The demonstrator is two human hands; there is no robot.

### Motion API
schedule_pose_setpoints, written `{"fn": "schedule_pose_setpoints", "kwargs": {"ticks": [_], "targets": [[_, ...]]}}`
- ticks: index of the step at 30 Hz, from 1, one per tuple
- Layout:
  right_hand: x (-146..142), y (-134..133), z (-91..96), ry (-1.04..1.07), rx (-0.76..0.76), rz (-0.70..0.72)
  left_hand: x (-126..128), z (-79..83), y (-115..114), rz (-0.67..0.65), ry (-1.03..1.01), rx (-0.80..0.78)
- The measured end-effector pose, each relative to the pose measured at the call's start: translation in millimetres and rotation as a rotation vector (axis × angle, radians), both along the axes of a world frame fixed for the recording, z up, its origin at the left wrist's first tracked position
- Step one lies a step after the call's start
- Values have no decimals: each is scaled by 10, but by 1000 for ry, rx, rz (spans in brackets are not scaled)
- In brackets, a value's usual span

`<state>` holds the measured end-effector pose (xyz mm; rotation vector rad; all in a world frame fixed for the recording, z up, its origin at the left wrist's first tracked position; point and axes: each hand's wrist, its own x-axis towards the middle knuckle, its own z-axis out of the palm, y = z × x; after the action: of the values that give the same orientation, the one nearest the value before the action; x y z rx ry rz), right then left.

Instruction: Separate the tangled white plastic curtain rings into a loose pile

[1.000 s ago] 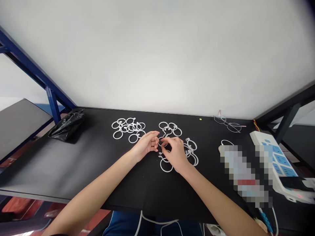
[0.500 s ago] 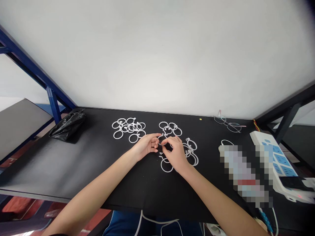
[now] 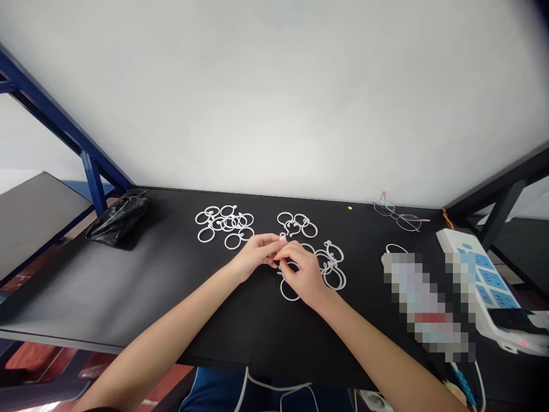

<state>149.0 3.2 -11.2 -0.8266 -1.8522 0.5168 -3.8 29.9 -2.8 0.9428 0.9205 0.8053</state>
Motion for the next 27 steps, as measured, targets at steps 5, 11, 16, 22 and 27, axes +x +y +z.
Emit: {"fn": "schedule_pose_setpoints", "kwargs": {"ticks": [5,11,16,22,27], "targets": [[-5,4,-3,28,17,-7,25,26,-20,21,10,89],[-4,-12,25,11,-16,-8,27,59,-31,46,45,133],[-2,-20,23,-4,-27,-24,31,59,-29,85,46,176],[19,-38,79,101,-6,-175,29,94,-24,106,87,241],[27,-29,81,135,-11,-251,27,64,-35,54,160,329]]}}
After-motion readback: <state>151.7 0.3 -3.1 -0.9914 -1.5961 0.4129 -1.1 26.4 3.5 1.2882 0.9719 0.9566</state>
